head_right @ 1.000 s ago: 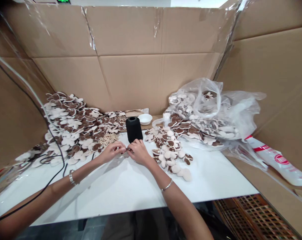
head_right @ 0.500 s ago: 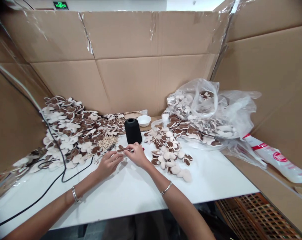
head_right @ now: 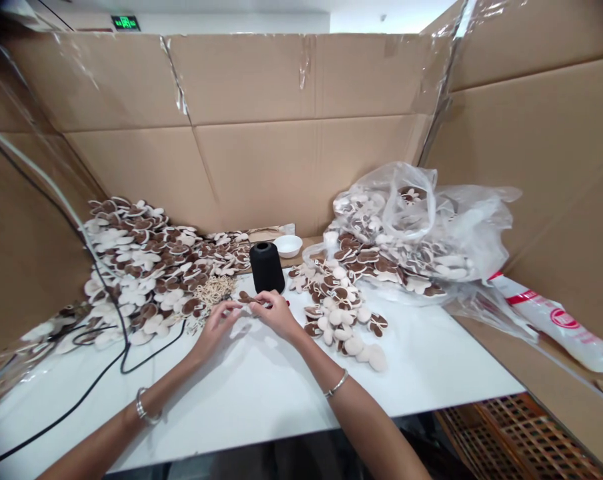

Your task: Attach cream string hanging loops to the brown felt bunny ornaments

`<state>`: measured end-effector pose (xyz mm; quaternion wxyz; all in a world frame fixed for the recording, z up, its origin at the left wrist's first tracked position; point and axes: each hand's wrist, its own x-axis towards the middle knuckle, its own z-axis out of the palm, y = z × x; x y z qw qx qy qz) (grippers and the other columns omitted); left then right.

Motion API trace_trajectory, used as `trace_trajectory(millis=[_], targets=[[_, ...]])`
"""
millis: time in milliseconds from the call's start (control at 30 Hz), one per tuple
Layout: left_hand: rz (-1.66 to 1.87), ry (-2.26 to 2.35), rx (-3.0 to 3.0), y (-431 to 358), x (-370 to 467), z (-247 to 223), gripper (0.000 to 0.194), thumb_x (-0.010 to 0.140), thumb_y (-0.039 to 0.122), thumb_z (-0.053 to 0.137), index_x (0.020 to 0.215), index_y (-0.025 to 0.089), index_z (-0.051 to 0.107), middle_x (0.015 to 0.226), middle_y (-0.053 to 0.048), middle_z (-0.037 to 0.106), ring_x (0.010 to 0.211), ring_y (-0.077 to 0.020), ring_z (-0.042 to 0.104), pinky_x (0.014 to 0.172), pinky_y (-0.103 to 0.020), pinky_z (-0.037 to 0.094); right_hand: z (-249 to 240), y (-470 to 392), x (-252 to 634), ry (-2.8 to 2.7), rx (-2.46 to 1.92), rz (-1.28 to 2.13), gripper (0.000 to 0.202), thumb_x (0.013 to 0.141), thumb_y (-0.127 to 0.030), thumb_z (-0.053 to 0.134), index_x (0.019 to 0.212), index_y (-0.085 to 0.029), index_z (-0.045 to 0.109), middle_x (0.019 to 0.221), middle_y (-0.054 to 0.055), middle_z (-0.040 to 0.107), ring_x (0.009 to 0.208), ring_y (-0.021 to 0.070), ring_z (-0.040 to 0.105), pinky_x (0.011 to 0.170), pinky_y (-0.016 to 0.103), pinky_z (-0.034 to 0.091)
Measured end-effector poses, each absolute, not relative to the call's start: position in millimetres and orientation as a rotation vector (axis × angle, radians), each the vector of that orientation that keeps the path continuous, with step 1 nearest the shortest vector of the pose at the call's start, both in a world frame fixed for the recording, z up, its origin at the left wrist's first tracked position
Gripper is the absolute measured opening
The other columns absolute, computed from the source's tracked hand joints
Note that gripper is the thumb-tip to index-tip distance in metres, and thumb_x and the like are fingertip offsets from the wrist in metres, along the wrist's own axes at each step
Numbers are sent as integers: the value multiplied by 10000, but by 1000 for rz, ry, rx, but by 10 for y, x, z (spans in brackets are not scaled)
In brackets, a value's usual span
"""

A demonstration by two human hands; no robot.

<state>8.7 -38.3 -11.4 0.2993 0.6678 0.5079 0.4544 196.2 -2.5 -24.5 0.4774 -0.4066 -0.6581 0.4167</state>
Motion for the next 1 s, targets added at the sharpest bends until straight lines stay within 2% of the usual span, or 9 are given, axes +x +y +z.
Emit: trace_trajectory(millis=[67, 233, 400, 500, 633, 700, 800, 1000], targets=[[1128, 1234, 1646, -382, 117, -118, 236, 806, 402, 659, 948, 213, 667, 1029, -75, 678, 1017, -244, 605, 919, -384, 432, -229, -34, 1974, -1632, -1002, 998, 204, 809, -385, 654, 866, -199, 714, 845, 26, 546, 832, 179, 567, 777, 305, 465], [1052, 1142, 1402, -361, 174, -122, 293, 748, 403, 723, 925, 174, 680, 871, -67, 716, 820, -210, 664, 767, -319, 486, -197, -55, 1997, -1656, -1020, 978, 188, 814, -361, 650, 867, -191, 710, 866, 27, 542, 831, 171, 577, 778, 293, 469], [1080, 1178, 1464, -272, 129, -153, 275, 732, 418, 711, 784, 150, 679, 719, -47, 695, 709, -190, 645, 703, -289, 475, -199, -50, 2000, -1674, -1034, 965, 180, 819, -347, 647, 873, -186, 707, 880, 29, 546, 850, 171, 582, 786, 286, 471], [1070, 1200, 1581, -201, 90, -186, 245, 759, 399, 665, 763, 154, 662, 686, -38, 683, 688, -190, 636, 687, -290, 470, -214, -44, 1990, -1702, -1023, 966, 171, 832, -335, 638, 892, -191, 708, 891, 31, 547, 859, 171, 582, 787, 284, 472], [1040, 1245, 1965, -82, 50, -176, 167, 843, 284, 543, 800, 163, 649, 788, -53, 680, 768, -197, 616, 734, -315, 456, -223, -46, 1990, -1814, -971, 896, 144, 858, -307, 621, 912, -207, 709, 876, 29, 573, 871, 176, 564, 793, 291, 460], [993, 1278, 2235, -7, 28, -134, 131, 838, 196, 525, 832, 169, 653, 840, -62, 678, 820, -206, 595, 785, -342, 434, -207, -52, 2008, -1905, -933, 787, 119, 868, -282, 618, 913, -212, 704, 858, 30, 610, 893, 187, 545, 821, 308, 444], [841, 1191, 2641, 116, -7, -31, 154, 833, 104, 512, 862, 169, 648, 813, -57, 664, 815, -200, 572, 817, -359, 397, -163, -68, 2052, -2060, -881, 581, 83, 870, -231, 621, 910, -205, 689, 855, 39, 653, 912, 201, 515, 850, 332, 415], [502, 726, 3330, 233, 1, 236, 216, 943, 154, 452, 783, 160, 597, 727, -51, 635, 764, -188, 543, 850, -383, 361, -109, -99, 2083, -2309, -885, 213, 89, 887, -182, 575, 885, -192, 663, 812, 48, 648, 884, 204, 484, 821, 341, 372]])
